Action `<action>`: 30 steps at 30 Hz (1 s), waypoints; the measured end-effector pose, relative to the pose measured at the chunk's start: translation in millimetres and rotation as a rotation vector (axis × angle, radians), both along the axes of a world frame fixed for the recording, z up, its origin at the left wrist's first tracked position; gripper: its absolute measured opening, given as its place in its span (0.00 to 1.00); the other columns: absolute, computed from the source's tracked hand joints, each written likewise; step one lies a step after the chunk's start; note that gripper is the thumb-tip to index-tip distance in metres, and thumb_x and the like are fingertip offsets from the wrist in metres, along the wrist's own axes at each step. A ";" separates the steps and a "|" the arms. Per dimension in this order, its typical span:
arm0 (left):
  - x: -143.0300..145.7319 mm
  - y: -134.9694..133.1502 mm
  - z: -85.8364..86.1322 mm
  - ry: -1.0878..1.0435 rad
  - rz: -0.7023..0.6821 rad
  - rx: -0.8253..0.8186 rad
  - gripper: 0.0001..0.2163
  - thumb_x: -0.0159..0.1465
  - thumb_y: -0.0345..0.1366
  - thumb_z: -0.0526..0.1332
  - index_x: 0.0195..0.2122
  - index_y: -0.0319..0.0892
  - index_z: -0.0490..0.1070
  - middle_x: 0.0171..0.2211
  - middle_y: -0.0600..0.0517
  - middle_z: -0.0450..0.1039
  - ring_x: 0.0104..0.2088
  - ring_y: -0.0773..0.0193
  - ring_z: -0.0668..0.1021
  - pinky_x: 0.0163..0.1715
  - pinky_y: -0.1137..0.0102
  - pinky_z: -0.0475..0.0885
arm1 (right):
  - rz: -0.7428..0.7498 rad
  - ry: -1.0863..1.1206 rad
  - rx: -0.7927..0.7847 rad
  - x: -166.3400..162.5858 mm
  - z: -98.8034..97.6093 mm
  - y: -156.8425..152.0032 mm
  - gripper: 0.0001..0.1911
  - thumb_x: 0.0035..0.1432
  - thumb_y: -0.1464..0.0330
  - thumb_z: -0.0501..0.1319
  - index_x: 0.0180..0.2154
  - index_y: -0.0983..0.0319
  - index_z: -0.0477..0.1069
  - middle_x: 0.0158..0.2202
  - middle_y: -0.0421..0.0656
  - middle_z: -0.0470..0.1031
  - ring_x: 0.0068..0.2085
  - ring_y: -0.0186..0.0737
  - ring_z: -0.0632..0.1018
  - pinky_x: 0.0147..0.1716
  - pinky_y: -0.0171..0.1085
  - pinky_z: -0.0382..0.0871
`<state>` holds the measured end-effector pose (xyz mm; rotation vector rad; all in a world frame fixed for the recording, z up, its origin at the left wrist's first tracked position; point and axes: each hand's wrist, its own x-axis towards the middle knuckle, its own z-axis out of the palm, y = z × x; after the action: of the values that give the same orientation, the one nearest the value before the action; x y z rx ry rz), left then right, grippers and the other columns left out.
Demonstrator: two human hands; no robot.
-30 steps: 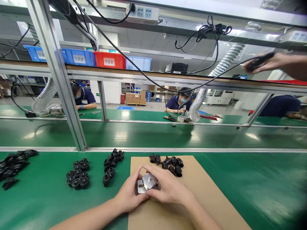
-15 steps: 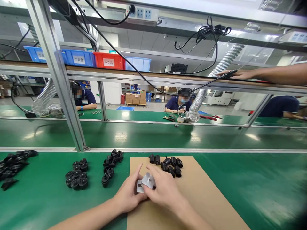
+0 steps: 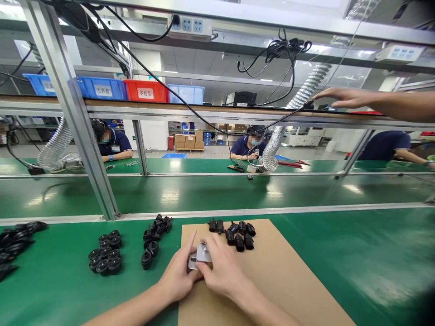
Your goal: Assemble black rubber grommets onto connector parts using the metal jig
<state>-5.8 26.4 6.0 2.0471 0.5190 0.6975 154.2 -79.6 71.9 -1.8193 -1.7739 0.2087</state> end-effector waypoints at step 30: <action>1.7 8.9 2.1 -0.079 -0.010 -0.194 0.50 0.62 0.39 0.69 0.76 0.49 0.35 0.56 0.47 0.78 0.49 0.54 0.79 0.55 0.61 0.72 | 0.007 0.069 0.096 1.7 -10.3 8.1 0.19 0.53 0.72 0.70 0.46 0.58 0.67 0.46 0.43 0.70 0.47 0.49 0.71 0.48 0.45 0.63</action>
<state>-4.1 35.3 8.1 1.8330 0.5097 0.6919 155.9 -71.5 61.6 -1.7183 -1.7135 0.1842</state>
